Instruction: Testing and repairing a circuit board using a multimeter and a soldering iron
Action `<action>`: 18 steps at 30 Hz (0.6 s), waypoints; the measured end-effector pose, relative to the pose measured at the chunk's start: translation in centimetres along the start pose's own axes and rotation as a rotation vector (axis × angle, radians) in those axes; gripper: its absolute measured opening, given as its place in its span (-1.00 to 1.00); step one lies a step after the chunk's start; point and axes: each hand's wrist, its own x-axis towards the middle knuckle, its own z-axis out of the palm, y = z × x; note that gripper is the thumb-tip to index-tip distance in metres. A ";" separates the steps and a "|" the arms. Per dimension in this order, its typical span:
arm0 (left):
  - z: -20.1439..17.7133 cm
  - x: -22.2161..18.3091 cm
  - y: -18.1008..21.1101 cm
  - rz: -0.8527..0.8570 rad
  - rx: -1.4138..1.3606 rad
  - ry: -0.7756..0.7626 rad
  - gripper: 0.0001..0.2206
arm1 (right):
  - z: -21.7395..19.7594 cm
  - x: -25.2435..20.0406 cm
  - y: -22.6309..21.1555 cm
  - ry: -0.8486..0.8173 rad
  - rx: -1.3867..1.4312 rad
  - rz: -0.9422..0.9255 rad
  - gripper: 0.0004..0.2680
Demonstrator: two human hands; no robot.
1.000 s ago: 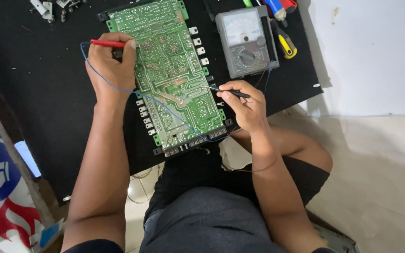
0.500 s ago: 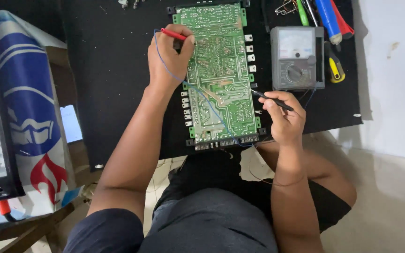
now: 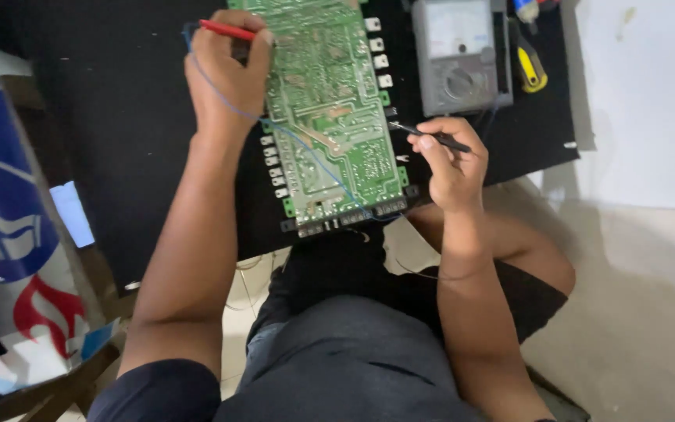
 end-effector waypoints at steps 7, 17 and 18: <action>0.0 0.0 -0.2 0.039 0.014 0.005 -0.94 | 0.2 0.0 -0.5 -0.071 -0.011 -0.057 -0.90; -0.1 -0.1 -0.3 0.079 0.046 0.013 -0.92 | 0.4 0.1 -0.5 -0.102 -0.039 -0.098 -0.92; -0.1 0.0 -0.2 0.080 0.045 0.012 -0.92 | 0.4 0.1 -0.4 -0.100 -0.039 -0.098 -0.92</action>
